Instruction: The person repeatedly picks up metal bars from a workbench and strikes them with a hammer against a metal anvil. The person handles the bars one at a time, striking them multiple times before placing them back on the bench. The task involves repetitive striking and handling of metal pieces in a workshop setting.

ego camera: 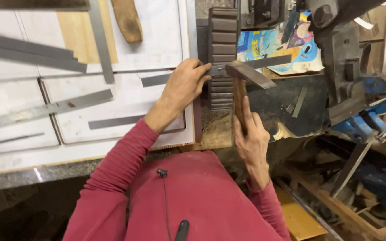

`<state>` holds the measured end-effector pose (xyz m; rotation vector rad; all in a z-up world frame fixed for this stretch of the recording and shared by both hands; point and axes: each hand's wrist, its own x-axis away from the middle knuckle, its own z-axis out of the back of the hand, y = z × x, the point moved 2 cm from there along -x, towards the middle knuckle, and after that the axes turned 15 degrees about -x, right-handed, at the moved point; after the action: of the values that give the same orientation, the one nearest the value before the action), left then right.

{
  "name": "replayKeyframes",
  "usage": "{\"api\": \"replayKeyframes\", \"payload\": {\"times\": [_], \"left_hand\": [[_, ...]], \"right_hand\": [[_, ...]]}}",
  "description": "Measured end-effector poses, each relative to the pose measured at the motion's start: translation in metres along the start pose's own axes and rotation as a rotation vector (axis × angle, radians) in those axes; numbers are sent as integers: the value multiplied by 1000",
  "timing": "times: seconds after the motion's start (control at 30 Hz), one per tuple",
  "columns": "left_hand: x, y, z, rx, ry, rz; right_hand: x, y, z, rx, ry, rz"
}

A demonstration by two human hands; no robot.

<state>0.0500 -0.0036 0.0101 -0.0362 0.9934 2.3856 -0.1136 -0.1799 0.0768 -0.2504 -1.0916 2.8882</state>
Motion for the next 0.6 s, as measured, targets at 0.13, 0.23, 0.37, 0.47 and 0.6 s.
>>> {"api": "replayKeyframes", "payload": {"times": [0.13,0.23,0.37,0.47,0.6], "left_hand": [[7,2,-7,-8,17,-2],[2,0,-2,-32,0,-19],[5,2,-7,-9,-2,7],[5,3,-9,-26,3,4],[-2,1,-8,-25,-1,0]], "right_hand": [[4,1,-11,4,-63,-94],[0,-4,-6,17,-45,-53],[6,-8,-5,-25,30,-2],[-3,0,-17,43,-81,-112],[-4,-9,-2,-22,-11,-21]]}}
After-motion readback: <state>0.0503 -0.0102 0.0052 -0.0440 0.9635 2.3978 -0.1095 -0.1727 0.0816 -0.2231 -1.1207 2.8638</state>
